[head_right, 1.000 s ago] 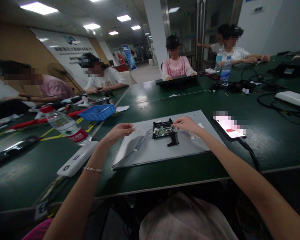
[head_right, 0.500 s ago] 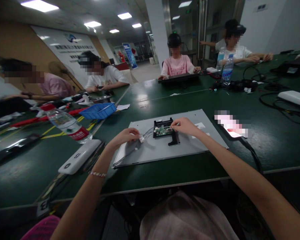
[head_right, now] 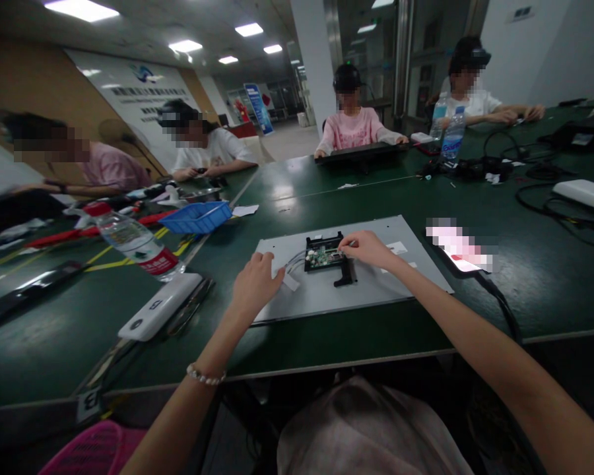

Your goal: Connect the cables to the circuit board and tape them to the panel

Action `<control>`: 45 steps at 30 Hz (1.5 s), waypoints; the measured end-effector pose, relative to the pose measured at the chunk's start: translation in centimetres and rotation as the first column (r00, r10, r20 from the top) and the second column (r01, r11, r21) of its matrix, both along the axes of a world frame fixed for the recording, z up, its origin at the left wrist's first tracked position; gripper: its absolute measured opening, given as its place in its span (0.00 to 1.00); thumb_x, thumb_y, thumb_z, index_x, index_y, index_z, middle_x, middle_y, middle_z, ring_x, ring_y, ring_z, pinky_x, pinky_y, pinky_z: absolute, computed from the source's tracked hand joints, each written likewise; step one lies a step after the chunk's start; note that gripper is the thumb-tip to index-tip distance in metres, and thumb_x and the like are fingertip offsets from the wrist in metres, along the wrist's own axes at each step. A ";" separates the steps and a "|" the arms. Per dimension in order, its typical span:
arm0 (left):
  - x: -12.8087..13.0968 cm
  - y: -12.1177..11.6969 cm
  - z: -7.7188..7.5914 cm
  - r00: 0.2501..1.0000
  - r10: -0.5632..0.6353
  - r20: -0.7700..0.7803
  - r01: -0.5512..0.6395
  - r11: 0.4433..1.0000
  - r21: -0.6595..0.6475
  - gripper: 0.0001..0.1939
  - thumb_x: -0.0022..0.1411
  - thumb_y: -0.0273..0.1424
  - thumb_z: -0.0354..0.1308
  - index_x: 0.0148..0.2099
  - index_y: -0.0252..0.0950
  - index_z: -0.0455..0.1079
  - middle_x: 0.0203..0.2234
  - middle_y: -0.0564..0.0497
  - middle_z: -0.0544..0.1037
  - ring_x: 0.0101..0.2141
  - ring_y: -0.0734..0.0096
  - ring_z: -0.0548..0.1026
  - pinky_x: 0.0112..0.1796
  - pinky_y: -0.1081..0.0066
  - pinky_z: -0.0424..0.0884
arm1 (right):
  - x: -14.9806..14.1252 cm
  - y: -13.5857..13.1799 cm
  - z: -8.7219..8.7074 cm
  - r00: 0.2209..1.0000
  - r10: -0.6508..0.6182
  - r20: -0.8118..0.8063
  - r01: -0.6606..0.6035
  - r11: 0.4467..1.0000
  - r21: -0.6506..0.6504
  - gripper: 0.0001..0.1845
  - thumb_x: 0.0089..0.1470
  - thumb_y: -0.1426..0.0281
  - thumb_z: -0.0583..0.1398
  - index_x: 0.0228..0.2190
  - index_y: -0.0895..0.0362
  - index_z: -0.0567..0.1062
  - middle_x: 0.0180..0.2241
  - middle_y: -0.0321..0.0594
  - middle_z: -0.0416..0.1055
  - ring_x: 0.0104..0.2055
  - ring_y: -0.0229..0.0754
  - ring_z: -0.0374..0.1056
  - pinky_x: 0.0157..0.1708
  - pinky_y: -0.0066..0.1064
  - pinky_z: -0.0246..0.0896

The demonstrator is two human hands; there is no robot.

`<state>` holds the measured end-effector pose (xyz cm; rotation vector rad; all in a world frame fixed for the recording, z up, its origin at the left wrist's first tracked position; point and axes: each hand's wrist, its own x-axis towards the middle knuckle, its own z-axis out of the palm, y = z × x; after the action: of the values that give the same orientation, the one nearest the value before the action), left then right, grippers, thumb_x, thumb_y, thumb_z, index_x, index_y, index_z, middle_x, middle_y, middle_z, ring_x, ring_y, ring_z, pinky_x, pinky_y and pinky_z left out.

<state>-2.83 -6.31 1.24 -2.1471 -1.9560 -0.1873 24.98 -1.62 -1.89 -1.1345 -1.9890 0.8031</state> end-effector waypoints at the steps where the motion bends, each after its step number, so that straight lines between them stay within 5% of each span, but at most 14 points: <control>1: -0.5 0.4 -0.2 1.000 0.022 0.014 -0.022 1.000 -0.014 0.17 0.63 0.39 0.50 0.48 0.32 0.65 0.43 0.40 0.70 0.41 0.57 0.73 0.40 0.65 0.67 | -0.1 -0.2 0.2 1.000 0.002 0.016 -0.003 0.999 0.042 0.11 0.53 0.69 0.57 0.34 0.58 0.79 0.35 0.43 0.76 0.35 0.42 0.70 0.38 0.34 0.64; 3: -1.8 1.5 -0.7 0.996 0.008 0.094 0.001 0.995 -0.100 0.17 0.62 0.39 0.50 0.47 0.32 0.66 0.42 0.41 0.71 0.40 0.59 0.74 0.39 0.67 0.68 | -0.5 -0.7 0.5 0.998 0.017 0.058 -0.025 0.991 0.130 0.12 0.55 0.69 0.56 0.37 0.58 0.78 0.38 0.43 0.75 0.37 0.42 0.70 0.40 0.36 0.65; 7: -4.2 3.9 -1.4 0.941 -0.175 0.291 0.255 0.930 -0.265 0.09 0.59 0.32 0.51 0.37 0.33 0.70 0.32 0.47 0.75 0.35 0.65 0.74 0.37 0.71 0.67 | -2.4 -2.0 1.0 0.976 0.118 0.182 -0.171 0.934 0.314 0.19 0.58 0.69 0.54 0.50 0.56 0.70 0.49 0.46 0.69 0.48 0.46 0.67 0.47 0.41 0.63; 10: -4.9 5.0 -1.5 0.903 -0.251 0.348 0.343 0.911 -0.232 0.08 0.57 0.30 0.49 0.33 0.34 0.70 0.29 0.48 0.75 0.32 0.67 0.73 0.35 0.71 0.67 | -4.4 -2.7 1.0 0.914 0.224 0.340 -0.362 0.829 0.427 0.26 0.57 0.71 0.55 0.57 0.56 0.62 0.57 0.48 0.62 0.58 0.48 0.58 0.55 0.44 0.57; 14: -5.0 5.8 -1.2 0.875 -0.315 0.368 0.397 0.901 -0.174 0.08 0.55 0.30 0.49 0.31 0.34 0.69 0.27 0.50 0.75 0.31 0.68 0.72 0.34 0.71 0.66 | -6.9 -2.9 0.8 0.797 0.296 0.527 -0.562 0.684 0.465 0.25 0.57 0.73 0.55 0.56 0.59 0.63 0.58 0.48 0.61 0.61 0.47 0.54 0.59 0.43 0.51; 17: -4.9 6.4 -0.6 0.862 -0.359 0.356 0.434 0.887 -0.157 0.09 0.55 0.30 0.49 0.32 0.34 0.70 0.27 0.49 0.75 0.31 0.68 0.72 0.34 0.72 0.66 | -8.1 -2.7 0.8 0.747 0.311 0.588 -0.622 0.638 0.453 0.22 0.57 0.71 0.55 0.54 0.61 0.66 0.56 0.49 0.64 0.60 0.47 0.56 0.58 0.41 0.54; 24: -5.0 7.2 0.0 0.907 -0.305 0.291 0.367 0.911 -0.189 0.09 0.56 0.29 0.50 0.33 0.33 0.72 0.29 0.48 0.76 0.32 0.68 0.73 0.35 0.72 0.67 | -9.3 -2.8 1.5 0.702 0.292 0.649 -0.628 0.683 0.372 0.19 0.61 0.64 0.52 0.47 0.62 0.70 0.47 0.53 0.70 0.50 0.48 0.66 0.46 0.40 0.63; 30: -1.7 2.6 0.4 0.982 -0.183 0.054 0.174 0.975 0.134 0.13 0.63 0.27 0.46 0.44 0.34 0.69 0.42 0.42 0.72 0.43 0.60 0.71 0.43 0.65 0.66 | -10.0 -3.3 1.0 0.705 0.273 0.655 -0.626 0.674 0.393 0.22 0.60 0.60 0.53 0.47 0.64 0.71 0.46 0.54 0.72 0.49 0.49 0.67 0.50 0.42 0.58; 34: 0.6 -0.2 0.6 0.975 -0.204 -0.087 0.209 0.976 0.057 0.12 0.65 0.28 0.44 0.41 0.34 0.69 0.39 0.42 0.72 0.44 0.57 0.70 0.44 0.63 0.65 | -10.3 -3.4 0.7 0.698 0.246 0.672 -0.628 0.662 0.410 0.25 0.62 0.58 0.49 0.46 0.67 0.71 0.46 0.56 0.72 0.47 0.50 0.67 0.52 0.43 0.56; 39: 0.6 0.1 -0.9 0.972 -0.213 -0.102 0.198 0.970 -0.138 0.14 0.66 0.26 0.44 0.39 0.31 0.71 0.36 0.40 0.73 0.40 0.60 0.73 0.43 0.66 0.68 | -10.6 -3.7 0.6 0.707 0.235 0.667 -0.609 0.680 0.407 0.30 0.62 0.55 0.47 0.47 0.68 0.70 0.46 0.57 0.72 0.46 0.52 0.67 0.50 0.44 0.57; 45: 0.3 0.1 -2.9 0.975 -0.193 -0.111 0.176 0.973 -0.152 0.14 0.65 0.23 0.44 0.44 0.29 0.70 0.41 0.38 0.73 0.41 0.60 0.75 0.43 0.67 0.69 | -10.7 -5.9 -0.4 0.765 0.260 0.589 -0.527 0.778 0.341 0.43 0.57 0.45 0.47 0.55 0.72 0.63 0.56 0.64 0.62 0.58 0.57 0.59 0.58 0.47 0.48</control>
<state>-2.55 -6.20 -1.62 -2.3694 -1.7484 0.0563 14.30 -7.55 -2.26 -0.6392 -2.7510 0.1354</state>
